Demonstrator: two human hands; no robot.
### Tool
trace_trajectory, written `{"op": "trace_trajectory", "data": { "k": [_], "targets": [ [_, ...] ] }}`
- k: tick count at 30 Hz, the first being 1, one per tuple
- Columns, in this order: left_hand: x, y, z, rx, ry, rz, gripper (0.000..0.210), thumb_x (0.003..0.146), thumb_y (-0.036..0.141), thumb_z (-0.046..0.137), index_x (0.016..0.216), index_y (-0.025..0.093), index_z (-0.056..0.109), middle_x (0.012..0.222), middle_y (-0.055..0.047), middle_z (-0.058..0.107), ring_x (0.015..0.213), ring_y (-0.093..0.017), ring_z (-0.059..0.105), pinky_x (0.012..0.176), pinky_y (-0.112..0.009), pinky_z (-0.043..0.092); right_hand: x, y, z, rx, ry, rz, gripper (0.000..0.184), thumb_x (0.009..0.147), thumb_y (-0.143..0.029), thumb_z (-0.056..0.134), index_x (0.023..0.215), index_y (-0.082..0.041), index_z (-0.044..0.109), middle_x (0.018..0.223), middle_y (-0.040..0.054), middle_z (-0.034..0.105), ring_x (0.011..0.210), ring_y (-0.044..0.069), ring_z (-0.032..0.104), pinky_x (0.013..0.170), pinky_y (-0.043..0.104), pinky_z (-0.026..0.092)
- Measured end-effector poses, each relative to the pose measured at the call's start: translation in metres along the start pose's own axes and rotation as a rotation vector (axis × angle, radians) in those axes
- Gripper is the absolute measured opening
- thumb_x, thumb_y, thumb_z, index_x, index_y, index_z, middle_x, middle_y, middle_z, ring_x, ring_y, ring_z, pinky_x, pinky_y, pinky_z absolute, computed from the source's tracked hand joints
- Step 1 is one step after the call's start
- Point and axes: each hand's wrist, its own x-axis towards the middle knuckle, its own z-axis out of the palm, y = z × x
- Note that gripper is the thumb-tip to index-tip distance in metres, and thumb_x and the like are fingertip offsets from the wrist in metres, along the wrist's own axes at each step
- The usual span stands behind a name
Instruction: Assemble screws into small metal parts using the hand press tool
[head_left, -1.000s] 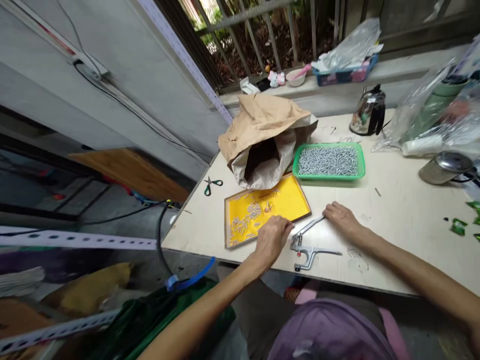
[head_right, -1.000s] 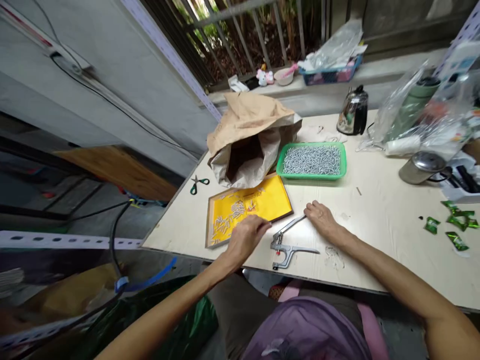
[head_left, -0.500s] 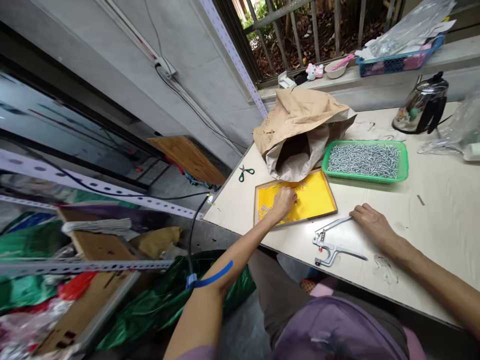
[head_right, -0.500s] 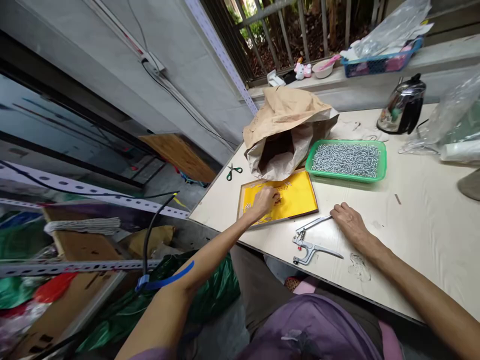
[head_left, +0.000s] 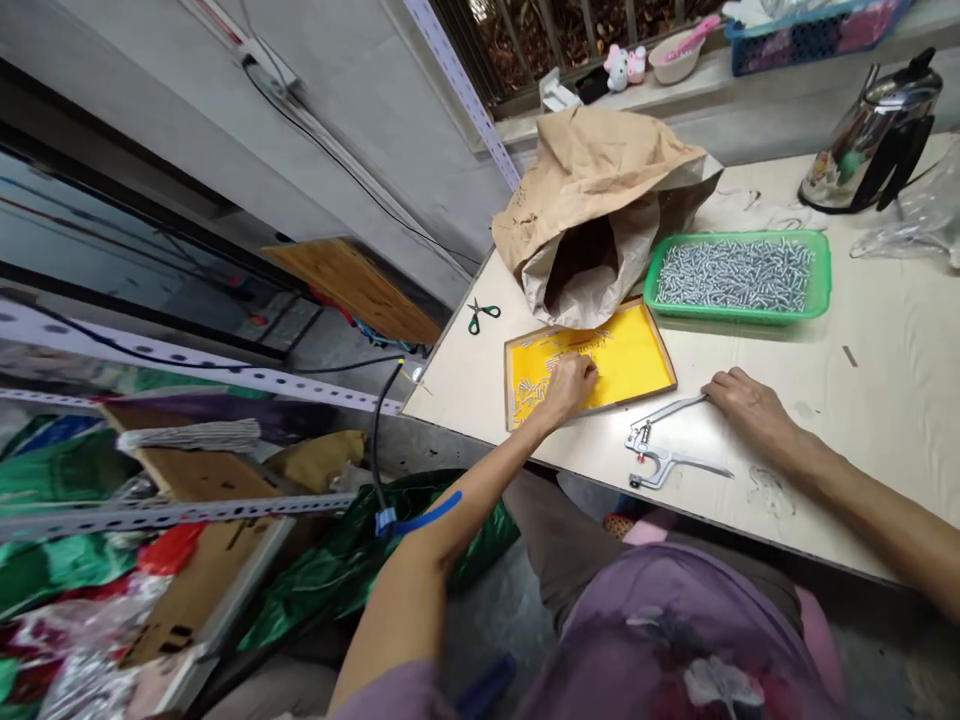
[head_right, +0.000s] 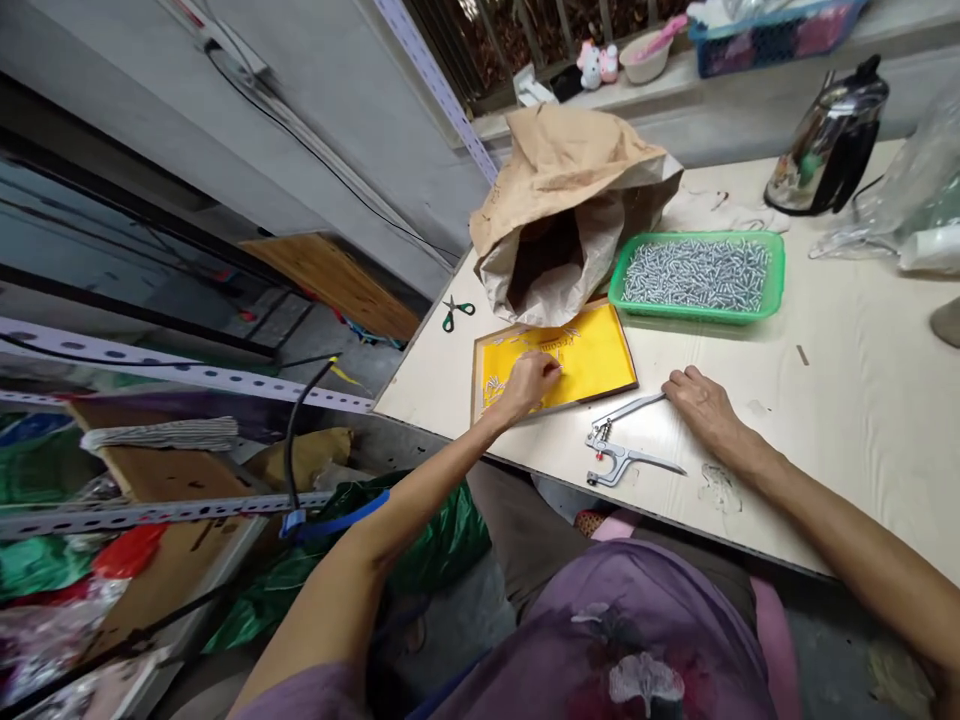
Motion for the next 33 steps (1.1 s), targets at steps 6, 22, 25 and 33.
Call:
{"op": "trace_trajectory", "data": {
  "k": [6, 22, 25, 33],
  "targets": [
    [-0.067, 0.023, 0.021, -0.695, -0.379, -0.271, 0.007, 0.075, 0.018, 0.066, 0.076, 0.011, 0.068, 0.059, 0.002, 0.059, 0.049, -0.007, 0.049, 0.050, -0.019, 0.041, 0.002, 0.001, 0.005, -0.007, -0.049, 0.017, 0.032, 0.094, -0.007, 0.034, 0.084, -0.019, 0.061, 0.086, 0.0090, 0.061, 0.085, 0.023, 0.047, 0.066, 0.032, 0.035],
    [-0.096, 0.044, 0.030, -0.527, -0.616, -0.564, 0.014, 0.079, 0.017, 0.067, 0.067, 0.011, 0.064, 0.039, 0.008, 0.046, 0.035, -0.005, 0.040, 0.039, -0.016, 0.031, -0.002, -0.007, -0.009, 0.025, -0.118, -0.015, 0.031, 0.094, -0.008, 0.031, 0.081, -0.019, 0.058, 0.085, 0.0106, 0.061, 0.083, 0.024, 0.046, 0.065, 0.033, 0.030],
    [-0.095, 0.044, 0.028, -0.543, -0.649, -0.597, 0.015, 0.081, 0.013, 0.065, 0.066, 0.011, 0.062, 0.040, 0.007, 0.048, 0.035, -0.006, 0.044, 0.041, -0.016, 0.037, -0.003, -0.007, -0.006, 0.022, -0.108, -0.011, 0.032, 0.094, -0.008, 0.031, 0.081, -0.020, 0.057, 0.084, 0.0107, 0.061, 0.083, 0.024, 0.046, 0.065, 0.033, 0.031],
    [-0.094, 0.041, 0.032, -0.689, -0.686, -0.720, 0.012, 0.084, 0.012, 0.066, 0.072, 0.009, 0.064, 0.040, 0.004, 0.052, 0.034, -0.006, 0.048, 0.041, -0.015, 0.043, -0.002, -0.004, 0.000, 0.027, -0.100, -0.027, 0.032, 0.096, -0.010, 0.029, 0.081, -0.020, 0.055, 0.084, 0.0097, 0.060, 0.083, 0.024, 0.045, 0.064, 0.033, 0.030]
  ]
}}
